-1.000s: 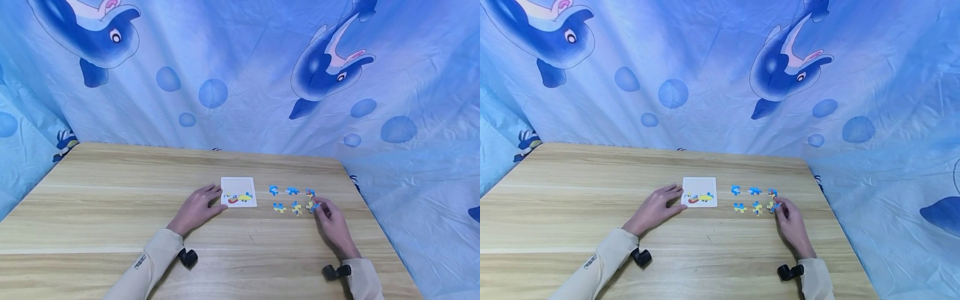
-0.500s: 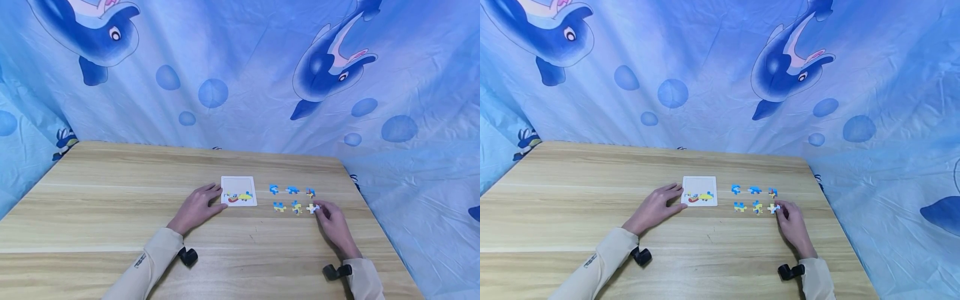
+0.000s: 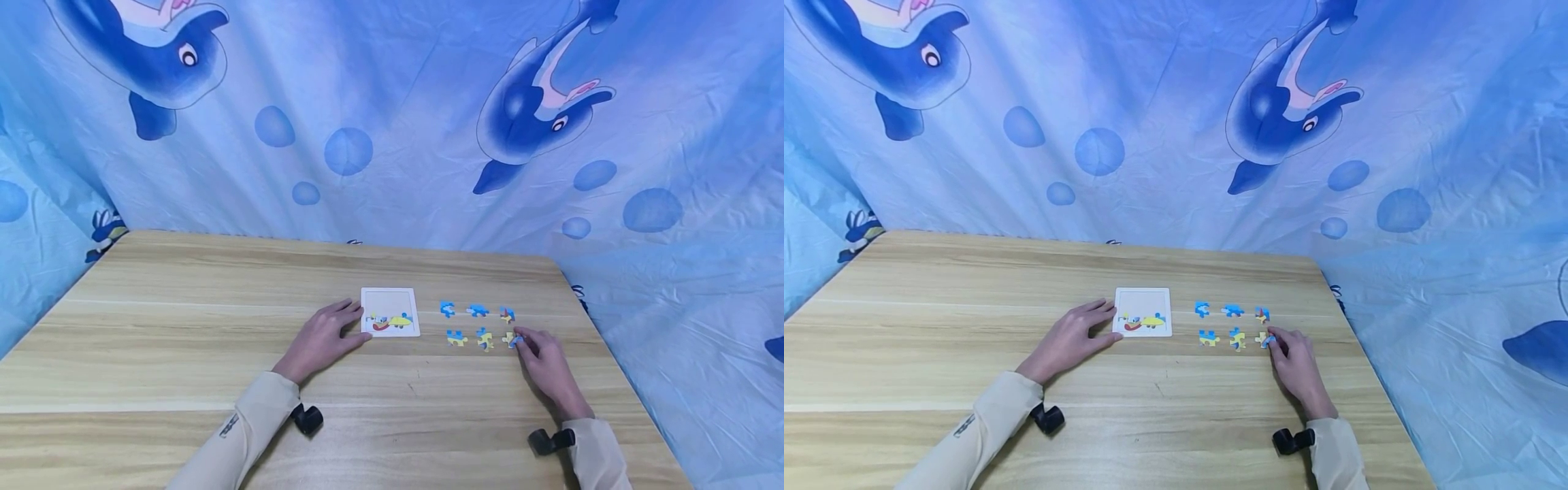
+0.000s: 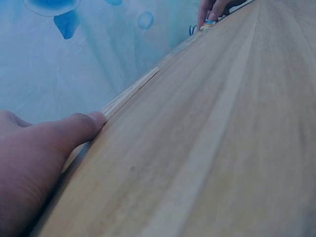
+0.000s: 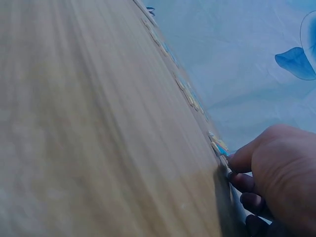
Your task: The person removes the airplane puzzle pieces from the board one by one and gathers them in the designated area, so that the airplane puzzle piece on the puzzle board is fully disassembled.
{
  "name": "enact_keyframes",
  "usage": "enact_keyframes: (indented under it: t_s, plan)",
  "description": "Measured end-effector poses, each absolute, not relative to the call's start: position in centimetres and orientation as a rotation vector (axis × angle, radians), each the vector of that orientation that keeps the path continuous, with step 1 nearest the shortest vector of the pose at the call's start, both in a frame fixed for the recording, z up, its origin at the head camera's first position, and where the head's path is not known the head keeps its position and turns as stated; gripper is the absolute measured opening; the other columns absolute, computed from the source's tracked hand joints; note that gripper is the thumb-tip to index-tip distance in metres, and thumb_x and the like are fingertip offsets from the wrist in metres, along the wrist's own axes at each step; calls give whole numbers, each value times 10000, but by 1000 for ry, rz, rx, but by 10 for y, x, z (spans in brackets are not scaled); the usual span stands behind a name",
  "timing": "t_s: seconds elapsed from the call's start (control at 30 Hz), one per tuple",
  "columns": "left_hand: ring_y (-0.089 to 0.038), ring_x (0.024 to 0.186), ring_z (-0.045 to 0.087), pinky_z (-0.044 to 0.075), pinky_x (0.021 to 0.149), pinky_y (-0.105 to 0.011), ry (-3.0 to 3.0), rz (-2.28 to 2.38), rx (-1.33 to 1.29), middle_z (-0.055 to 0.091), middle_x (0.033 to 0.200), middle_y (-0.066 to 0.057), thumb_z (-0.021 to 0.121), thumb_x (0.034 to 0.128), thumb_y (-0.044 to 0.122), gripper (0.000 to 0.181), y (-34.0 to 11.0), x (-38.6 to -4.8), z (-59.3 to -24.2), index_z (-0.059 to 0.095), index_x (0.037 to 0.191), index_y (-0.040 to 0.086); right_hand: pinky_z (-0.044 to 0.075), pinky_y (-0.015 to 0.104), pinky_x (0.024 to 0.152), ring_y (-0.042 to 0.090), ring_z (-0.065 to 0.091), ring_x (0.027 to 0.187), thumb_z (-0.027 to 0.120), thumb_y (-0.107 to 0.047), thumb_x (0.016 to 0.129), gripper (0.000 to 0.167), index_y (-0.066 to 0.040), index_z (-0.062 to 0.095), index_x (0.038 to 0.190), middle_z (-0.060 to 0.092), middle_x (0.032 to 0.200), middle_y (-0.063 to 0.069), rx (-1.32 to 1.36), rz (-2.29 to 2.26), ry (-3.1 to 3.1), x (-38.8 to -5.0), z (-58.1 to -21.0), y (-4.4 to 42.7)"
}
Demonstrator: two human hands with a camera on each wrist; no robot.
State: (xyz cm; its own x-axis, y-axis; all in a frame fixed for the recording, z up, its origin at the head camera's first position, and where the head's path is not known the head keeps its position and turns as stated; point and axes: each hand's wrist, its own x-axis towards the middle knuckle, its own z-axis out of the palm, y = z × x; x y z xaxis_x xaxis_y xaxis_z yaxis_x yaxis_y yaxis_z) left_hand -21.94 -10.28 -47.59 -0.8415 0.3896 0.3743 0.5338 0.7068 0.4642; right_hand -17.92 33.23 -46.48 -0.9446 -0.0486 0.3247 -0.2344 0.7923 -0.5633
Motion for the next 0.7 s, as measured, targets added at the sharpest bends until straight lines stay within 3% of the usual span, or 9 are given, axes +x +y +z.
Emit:
enact_keyframes:
  t_s: [0.3, 0.7]
  plan:
    - [-340, 1397, 498, 433, 1113, -541, -2668, -841, -735, 612, 1428, -134, 759, 942, 450, 603, -102, -219, -476, 679, 1358, 22, 417, 446, 797, 359, 527, 958, 615, 30, 991, 390, 101, 592, 1374, 619, 1053, 225, 172, 819, -2799, -178, -463, 335]
    - [-340, 1401, 493, 425, 1119, -542, -2676, -839, -725, 609, 1432, -132, 752, 946, 457, 605, -102, -219, -476, 677, 1364, 26, 425, 434, 800, 362, 497, 1016, 610, 17, 999, 374, 66, 618, 1370, 590, 1099, 229, 200, 833, -2774, -177, -468, 336]
